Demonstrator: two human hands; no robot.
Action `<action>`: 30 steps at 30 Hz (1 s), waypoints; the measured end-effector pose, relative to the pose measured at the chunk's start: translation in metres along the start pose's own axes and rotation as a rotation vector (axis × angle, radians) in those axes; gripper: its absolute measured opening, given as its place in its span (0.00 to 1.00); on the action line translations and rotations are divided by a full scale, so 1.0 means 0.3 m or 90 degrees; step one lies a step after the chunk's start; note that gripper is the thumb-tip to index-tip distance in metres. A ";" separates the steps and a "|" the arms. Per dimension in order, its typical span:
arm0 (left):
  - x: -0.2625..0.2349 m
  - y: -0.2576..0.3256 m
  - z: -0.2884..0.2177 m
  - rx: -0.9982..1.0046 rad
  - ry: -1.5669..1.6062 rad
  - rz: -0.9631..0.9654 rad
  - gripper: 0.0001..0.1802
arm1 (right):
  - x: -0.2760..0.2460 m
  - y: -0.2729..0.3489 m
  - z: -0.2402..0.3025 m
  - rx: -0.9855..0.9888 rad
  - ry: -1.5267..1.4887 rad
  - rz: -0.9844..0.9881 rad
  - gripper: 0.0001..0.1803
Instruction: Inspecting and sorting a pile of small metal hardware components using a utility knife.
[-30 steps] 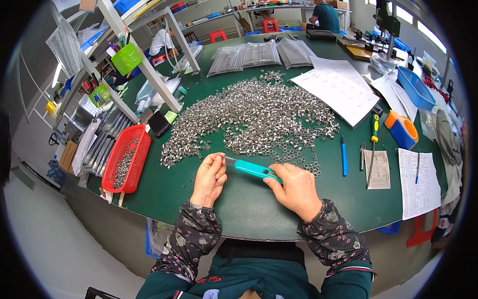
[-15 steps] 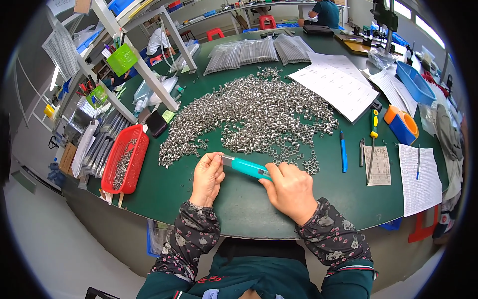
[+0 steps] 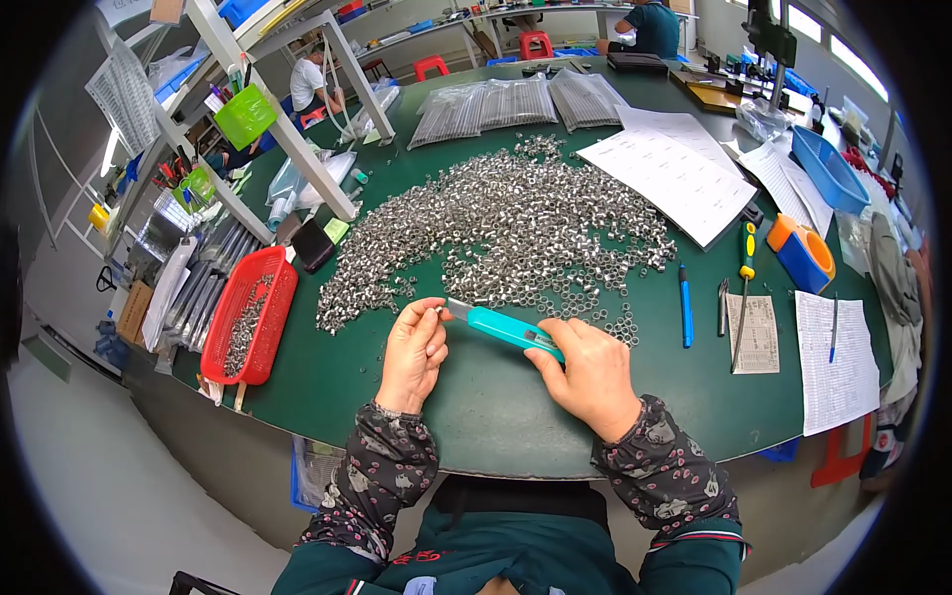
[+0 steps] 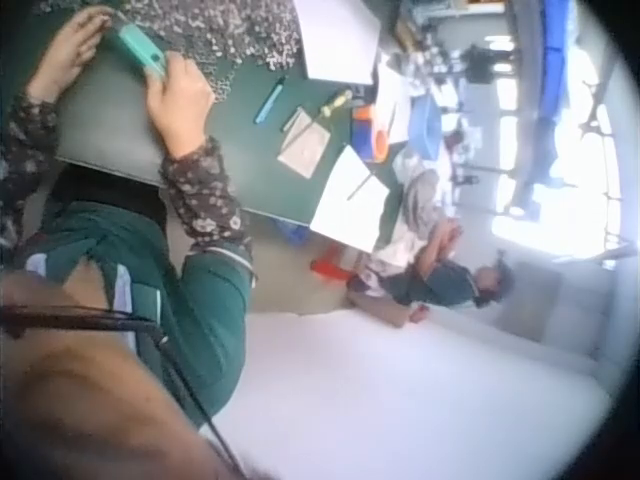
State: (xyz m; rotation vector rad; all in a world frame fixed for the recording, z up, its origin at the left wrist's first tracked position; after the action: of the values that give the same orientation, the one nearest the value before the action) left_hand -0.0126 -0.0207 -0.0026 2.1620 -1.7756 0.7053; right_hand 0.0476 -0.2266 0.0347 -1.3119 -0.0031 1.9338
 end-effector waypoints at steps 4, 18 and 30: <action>0.002 -0.001 -0.003 -0.003 0.008 0.000 0.08 | 0.007 -0.001 -0.009 0.016 -0.053 0.018 0.12; 0.005 0.005 -0.007 -0.002 -0.046 0.003 0.07 | 0.008 -0.003 -0.024 0.098 -0.168 0.131 0.14; -0.015 0.008 -0.004 -0.035 -0.163 0.034 0.06 | -0.014 -0.005 -0.012 0.071 -0.063 0.107 0.12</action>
State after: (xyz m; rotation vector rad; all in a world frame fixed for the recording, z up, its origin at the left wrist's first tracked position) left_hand -0.0157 -0.0169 -0.0040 2.2608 -1.9567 0.3990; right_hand 0.0520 -0.2294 0.0369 -1.1737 0.1691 2.1073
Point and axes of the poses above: each hand's wrist, its own y-axis away from the middle knuckle, its own x-axis out of the palm, z = x × y, the point moved 2 cm from there along -y, towards the middle knuckle, and after that the axes turned 15 degrees about z, right-handed, at the moved point
